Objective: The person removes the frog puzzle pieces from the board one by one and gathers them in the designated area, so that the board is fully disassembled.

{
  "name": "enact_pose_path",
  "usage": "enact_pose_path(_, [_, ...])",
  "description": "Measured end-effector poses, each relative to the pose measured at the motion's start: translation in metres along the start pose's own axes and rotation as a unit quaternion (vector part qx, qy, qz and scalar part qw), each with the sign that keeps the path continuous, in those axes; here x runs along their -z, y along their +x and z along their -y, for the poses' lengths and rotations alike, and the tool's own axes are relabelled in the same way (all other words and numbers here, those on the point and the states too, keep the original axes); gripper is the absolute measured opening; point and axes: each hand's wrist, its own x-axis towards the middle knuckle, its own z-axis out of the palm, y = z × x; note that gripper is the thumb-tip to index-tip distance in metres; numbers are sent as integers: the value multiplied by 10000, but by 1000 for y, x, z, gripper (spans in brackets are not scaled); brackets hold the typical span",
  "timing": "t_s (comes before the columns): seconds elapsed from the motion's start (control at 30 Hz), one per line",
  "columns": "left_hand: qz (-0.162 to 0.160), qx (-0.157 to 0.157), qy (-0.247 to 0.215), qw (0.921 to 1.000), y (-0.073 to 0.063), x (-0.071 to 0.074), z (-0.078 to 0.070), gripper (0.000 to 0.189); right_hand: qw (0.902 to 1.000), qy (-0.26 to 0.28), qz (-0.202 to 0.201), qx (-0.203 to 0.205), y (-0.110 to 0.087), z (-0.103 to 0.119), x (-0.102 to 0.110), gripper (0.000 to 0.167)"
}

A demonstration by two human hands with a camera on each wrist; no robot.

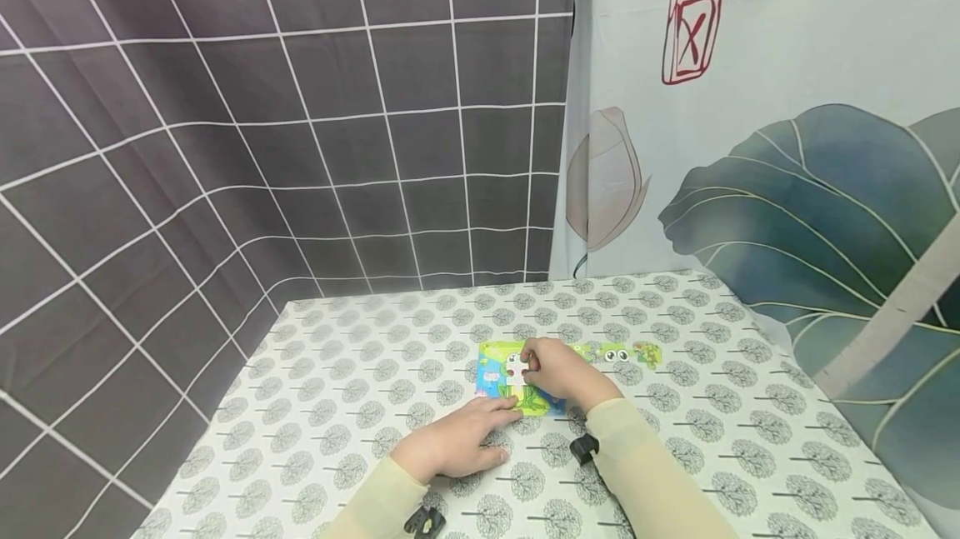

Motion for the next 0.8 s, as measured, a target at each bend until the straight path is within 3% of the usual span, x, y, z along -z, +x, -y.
enact_pose_path(0.33, [0, 4, 45, 10000, 0, 0, -1, 64, 9994, 50, -332, -123, 3, 0, -2, 12])
enact_pose_path(0.8, [-7, 5, 84, 10000, 0, 0, 0, 64, 9980, -186, -593, -121, 4, -1, 0, 14])
